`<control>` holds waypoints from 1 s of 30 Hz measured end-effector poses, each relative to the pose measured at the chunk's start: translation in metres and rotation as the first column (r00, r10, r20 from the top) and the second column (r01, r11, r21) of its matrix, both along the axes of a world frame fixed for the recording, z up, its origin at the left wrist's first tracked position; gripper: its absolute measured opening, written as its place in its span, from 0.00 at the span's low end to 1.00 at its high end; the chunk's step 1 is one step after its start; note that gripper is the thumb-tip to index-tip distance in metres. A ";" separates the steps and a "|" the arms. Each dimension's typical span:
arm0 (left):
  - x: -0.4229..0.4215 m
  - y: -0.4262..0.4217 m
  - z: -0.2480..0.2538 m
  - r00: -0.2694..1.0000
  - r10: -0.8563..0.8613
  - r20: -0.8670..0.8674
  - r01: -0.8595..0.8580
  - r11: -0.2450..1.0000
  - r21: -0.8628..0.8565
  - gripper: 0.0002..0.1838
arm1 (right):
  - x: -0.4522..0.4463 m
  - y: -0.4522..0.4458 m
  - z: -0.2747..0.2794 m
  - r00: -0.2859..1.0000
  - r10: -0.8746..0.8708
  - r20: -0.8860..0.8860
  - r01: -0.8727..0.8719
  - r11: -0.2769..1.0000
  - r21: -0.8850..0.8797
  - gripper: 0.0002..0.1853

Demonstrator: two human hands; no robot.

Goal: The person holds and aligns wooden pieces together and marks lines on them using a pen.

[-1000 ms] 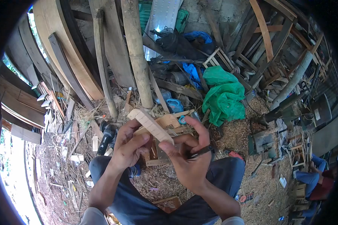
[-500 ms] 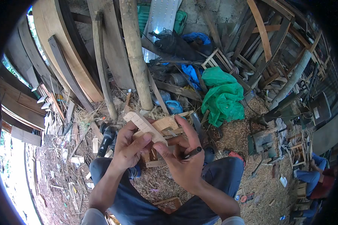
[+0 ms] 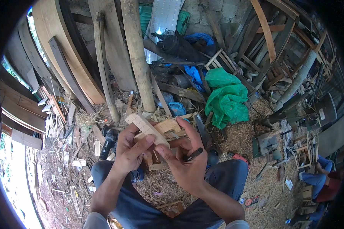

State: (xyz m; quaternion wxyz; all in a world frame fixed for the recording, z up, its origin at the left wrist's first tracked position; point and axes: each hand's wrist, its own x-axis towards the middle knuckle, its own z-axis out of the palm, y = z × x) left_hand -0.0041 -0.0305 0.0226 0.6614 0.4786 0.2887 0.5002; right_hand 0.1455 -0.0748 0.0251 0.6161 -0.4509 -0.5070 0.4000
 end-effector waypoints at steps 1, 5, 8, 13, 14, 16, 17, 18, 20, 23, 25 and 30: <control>0.000 0.000 0.000 1.000 0.006 0.015 -0.006 1.000 0.000 0.17 | 0.000 0.000 0.000 1.000 0.000 0.000 0.000 1.000 0.000 0.37; 0.000 0.000 -0.003 1.000 -0.001 0.017 0.001 1.000 -0.005 0.17 | 0.000 0.000 0.000 1.000 0.008 -0.011 -0.008 1.000 0.007 0.37; 0.001 -0.001 -0.004 1.000 0.018 0.014 -0.018 1.000 -0.004 0.17 | -0.001 -0.001 0.002 1.000 0.009 -0.003 -0.009 1.000 -0.007 0.37; 0.002 -0.001 -0.003 0.999 0.013 0.030 -0.013 1.000 -0.004 0.17 | -0.002 0.000 0.002 1.000 0.008 -0.020 -0.008 1.000 -0.008 0.38; 0.002 -0.001 -0.002 0.999 0.013 0.030 -0.012 1.000 -0.004 0.17 | -0.002 -0.001 0.002 0.999 0.016 -0.037 -0.017 1.000 -0.018 0.38; 0.002 -0.001 0.000 1.000 0.022 0.017 -0.022 1.000 -0.003 0.17 | -0.002 -0.001 0.001 0.998 0.024 -0.054 -0.026 0.999 -0.028 0.38; 0.002 -0.001 0.000 1.000 0.022 0.017 -0.022 1.000 -0.003 0.17 | -0.002 -0.001 0.001 0.998 0.022 -0.056 -0.024 0.999 -0.032 0.38; 0.001 -0.001 0.000 1.000 0.015 0.012 -0.015 1.000 -0.004 0.17 | -0.002 -0.001 0.001 0.998 0.020 -0.058 -0.022 0.999 -0.035 0.38; 0.001 -0.001 0.000 1.000 0.007 0.006 -0.007 1.000 -0.005 0.18 | -0.001 -0.002 0.003 0.999 0.019 -0.033 -0.020 0.999 -0.038 0.38; 0.000 0.000 -0.002 1.000 -0.001 0.011 0.001 1.000 -0.006 0.18 | -0.001 -0.001 0.002 1.000 0.019 -0.008 -0.019 0.999 -0.029 0.38; -0.001 0.000 -0.003 1.000 -0.009 0.005 0.009 1.000 -0.021 0.19 | -0.001 -0.001 0.001 1.000 0.020 -0.008 -0.020 1.000 -0.020 0.38; -0.001 0.001 -0.004 1.000 -0.004 0.021 0.005 1.000 -0.014 0.19 | -0.002 -0.001 0.003 1.000 0.015 -0.004 -0.015 0.999 -0.028 0.39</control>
